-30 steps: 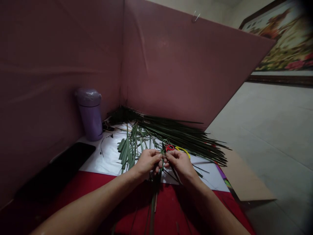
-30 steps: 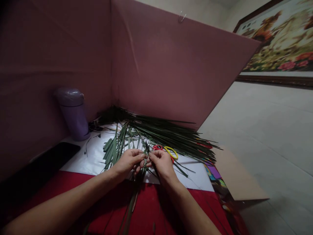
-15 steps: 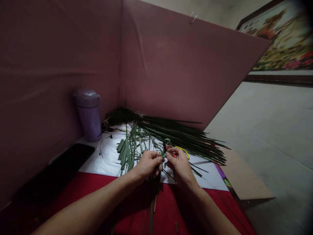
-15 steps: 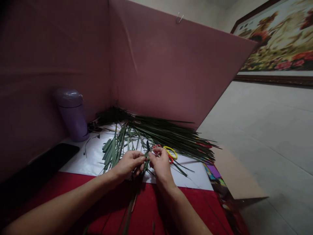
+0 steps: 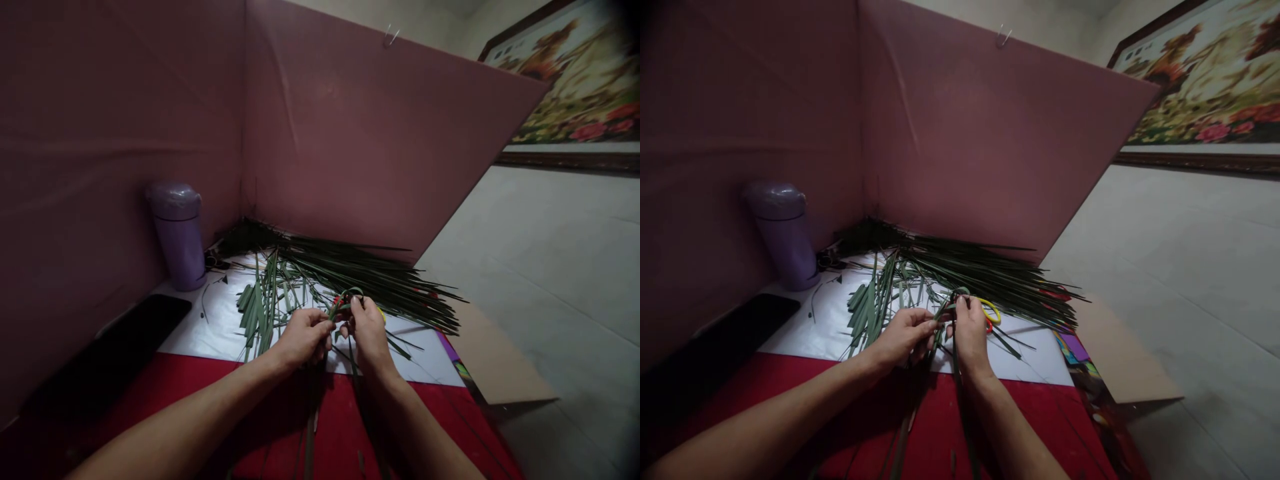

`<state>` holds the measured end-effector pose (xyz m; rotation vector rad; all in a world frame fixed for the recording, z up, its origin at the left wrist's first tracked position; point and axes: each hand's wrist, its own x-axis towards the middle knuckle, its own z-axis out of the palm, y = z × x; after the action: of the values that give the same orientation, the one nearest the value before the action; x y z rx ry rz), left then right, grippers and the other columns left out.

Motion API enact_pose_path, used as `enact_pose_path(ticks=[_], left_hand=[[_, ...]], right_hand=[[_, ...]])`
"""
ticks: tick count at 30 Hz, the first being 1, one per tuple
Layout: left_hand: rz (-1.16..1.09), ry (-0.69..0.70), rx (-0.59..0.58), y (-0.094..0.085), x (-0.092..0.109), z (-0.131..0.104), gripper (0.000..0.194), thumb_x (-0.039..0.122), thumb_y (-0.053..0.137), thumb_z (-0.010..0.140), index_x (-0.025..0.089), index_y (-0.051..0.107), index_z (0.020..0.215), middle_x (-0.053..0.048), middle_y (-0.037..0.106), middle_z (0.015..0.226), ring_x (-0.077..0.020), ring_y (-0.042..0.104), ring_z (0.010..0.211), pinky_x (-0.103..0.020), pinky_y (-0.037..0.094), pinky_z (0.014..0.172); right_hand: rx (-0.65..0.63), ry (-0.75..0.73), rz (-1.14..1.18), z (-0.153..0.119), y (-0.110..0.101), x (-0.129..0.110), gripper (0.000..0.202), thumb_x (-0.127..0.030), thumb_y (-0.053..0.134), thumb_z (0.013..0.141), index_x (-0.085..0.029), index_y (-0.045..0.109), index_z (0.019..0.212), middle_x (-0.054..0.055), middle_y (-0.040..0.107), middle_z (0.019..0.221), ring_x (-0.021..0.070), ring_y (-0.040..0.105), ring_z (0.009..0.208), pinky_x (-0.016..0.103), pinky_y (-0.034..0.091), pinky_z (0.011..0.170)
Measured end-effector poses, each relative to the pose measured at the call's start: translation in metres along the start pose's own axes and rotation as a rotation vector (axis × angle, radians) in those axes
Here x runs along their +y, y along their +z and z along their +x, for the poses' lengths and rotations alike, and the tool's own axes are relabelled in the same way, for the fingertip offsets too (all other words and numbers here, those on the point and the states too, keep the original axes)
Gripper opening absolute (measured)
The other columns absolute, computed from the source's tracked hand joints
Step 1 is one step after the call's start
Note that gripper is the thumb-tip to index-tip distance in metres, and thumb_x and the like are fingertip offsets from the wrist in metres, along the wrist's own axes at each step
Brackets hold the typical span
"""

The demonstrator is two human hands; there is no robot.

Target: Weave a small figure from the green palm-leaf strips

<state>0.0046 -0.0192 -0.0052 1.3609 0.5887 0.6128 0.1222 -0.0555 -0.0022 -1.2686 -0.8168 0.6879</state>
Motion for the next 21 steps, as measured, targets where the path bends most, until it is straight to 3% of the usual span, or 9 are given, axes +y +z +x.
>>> enact_pose_path(ticks=[11,16,21], left_hand=[[0.008,0.001,-0.016,-0.002,-0.003,0.002,0.018,0.032,0.049,0.072,0.015,0.048,0.067,0.003,0.051,0.047,-0.0053,0.039,0.029,-0.016,0.028,0.029],[0.010,0.007,-0.015,-0.002,-0.003,0.001,0.016,0.030,0.050,0.071,0.014,0.049,0.066,0.004,0.050,0.046,-0.0049,0.038,0.029,-0.017,0.027,0.029],[-0.011,-0.001,-0.034,-0.002,-0.001,0.000,0.016,0.029,0.050,0.072,0.014,0.049,0.068,0.004,0.049,0.046,-0.0044,0.036,0.029,-0.016,0.026,0.029]], right_hand=[[-0.086,0.087,-0.078,0.007,-0.009,-0.005,0.038,-0.055,0.046,0.075,-0.019,0.043,0.064,-0.006,0.045,0.036,0.0043,0.029,0.026,0.015,0.018,0.027],[-0.125,0.150,-0.159,0.012,-0.016,-0.014,0.035,-0.049,0.051,0.073,-0.018,0.042,0.060,-0.006,0.045,0.034,0.0028,0.027,0.024,0.014,0.013,0.026],[-0.152,0.083,-0.238,0.017,-0.024,-0.025,0.024,-0.039,0.058,0.070,-0.017,0.049,0.070,-0.004,0.054,0.043,0.0044,0.034,0.025,0.015,0.020,0.026]])
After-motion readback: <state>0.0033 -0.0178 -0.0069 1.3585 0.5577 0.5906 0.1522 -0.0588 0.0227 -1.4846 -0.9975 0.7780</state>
